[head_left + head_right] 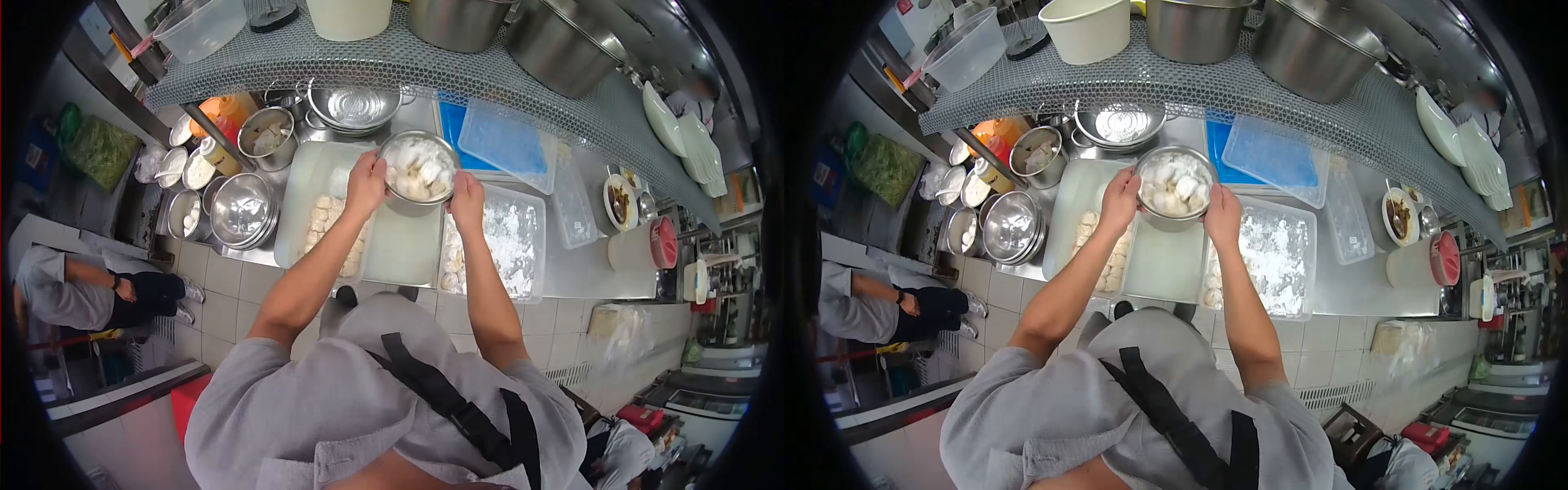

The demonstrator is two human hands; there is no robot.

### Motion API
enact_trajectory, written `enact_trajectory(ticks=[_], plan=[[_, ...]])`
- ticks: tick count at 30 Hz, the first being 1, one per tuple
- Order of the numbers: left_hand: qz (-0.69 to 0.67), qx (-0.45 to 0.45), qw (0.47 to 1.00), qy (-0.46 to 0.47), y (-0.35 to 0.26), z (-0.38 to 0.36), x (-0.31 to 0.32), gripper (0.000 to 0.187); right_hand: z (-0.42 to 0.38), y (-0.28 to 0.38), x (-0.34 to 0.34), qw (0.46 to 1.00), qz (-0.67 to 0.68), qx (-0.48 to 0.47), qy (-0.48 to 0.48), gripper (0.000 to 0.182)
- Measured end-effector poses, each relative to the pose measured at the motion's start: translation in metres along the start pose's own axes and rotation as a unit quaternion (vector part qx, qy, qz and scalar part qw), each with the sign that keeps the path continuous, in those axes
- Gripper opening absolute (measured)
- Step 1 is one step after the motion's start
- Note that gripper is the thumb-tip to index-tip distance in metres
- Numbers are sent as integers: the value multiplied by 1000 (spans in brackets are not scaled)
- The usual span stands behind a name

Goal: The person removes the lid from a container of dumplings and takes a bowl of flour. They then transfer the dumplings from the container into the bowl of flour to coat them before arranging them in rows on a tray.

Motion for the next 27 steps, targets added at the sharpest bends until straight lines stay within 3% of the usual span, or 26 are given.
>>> enact_trajectory(ticks=[1,2,4,6,9,10,11,12,13,14,16,17,18,19,20,21,22,23,24,25,27], plan=[[-1,7,1000,0,-5,2,2,34,13,-8,2,998,-51,13,20,34],[9,-7,1000,-6,-11,4,2,33,6,15,1,998,-21,49,24,33],[20,-38,999,-17,-16,-12,-1,33,-3,40,-5,1000,-5,11,10,33],[122,219,968,21,-45,-13,1,28,-6,57,-11,994,17,-101,-41,32],[126,217,967,41,3,-7,-12,30,-12,41,-4,994,41,-97,-31,32],[208,270,940,33,15,-1,-13,30,-4,14,-2,999,16,-39,-2,33],[209,263,941,36,-3,-11,-6,30,-4,4,-2,999,15,-32,-2,33],[108,55,992,21,-15,-10,0,30,3,-6,1,1000,0,21,19,33],[2,-154,988,4,-20,-10,5,30,7,-1,3,997,-15,72,39,33],[3,-153,988,5,-20,-7,5,30,5,6,3,997,2,68,33,33],[18,-26,999,17,-22,-3,3,32,0,34,-3,1000,14,22,14,34],[17,-26,999,17,-19,-1,1,32,-2,52,-8,999,25,-27,-5,34],[109,177,978,10,-28,1,-1,33,-5,65,-12,997,29,-74,-17,34],[196,370,908,3,-31,-1,-3,34,-2,62,-9,996,30,-77,-19,34],[210,450,868,4,-14,7,-9,33,-2,52,-5,993,43,-109,-30,34],[210,449,869,6,2,13,-11,33,-4,40,-1,988,57,-140,-42,33],[188,307,933,0,23,23,-13,32,1,19,2,996,72,-47,3,33],[162,154,975,-8,13,15,-6,31,2,6,1,997,70,-41,3,33],[55,-29,998,-17,2,7,1,30,8,-8,2,999,28,19,26,34],[54,-25,998,-16,-7,7,3,30,14,-2,5,996,-14,71,48,34],[66,-25,998,-6,-12,6,4,32,8,12,-1,997,-4,59,45,36]])
Point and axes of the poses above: each hand's wrist, its own z-axis towards the middle knuckle, its own x-axis out of the palm, y = z × x, the point moved 3 cm from there along z, towards the middle knuckle, and after that the axes turned 8 degrees about -z, right-handed, at the moved point
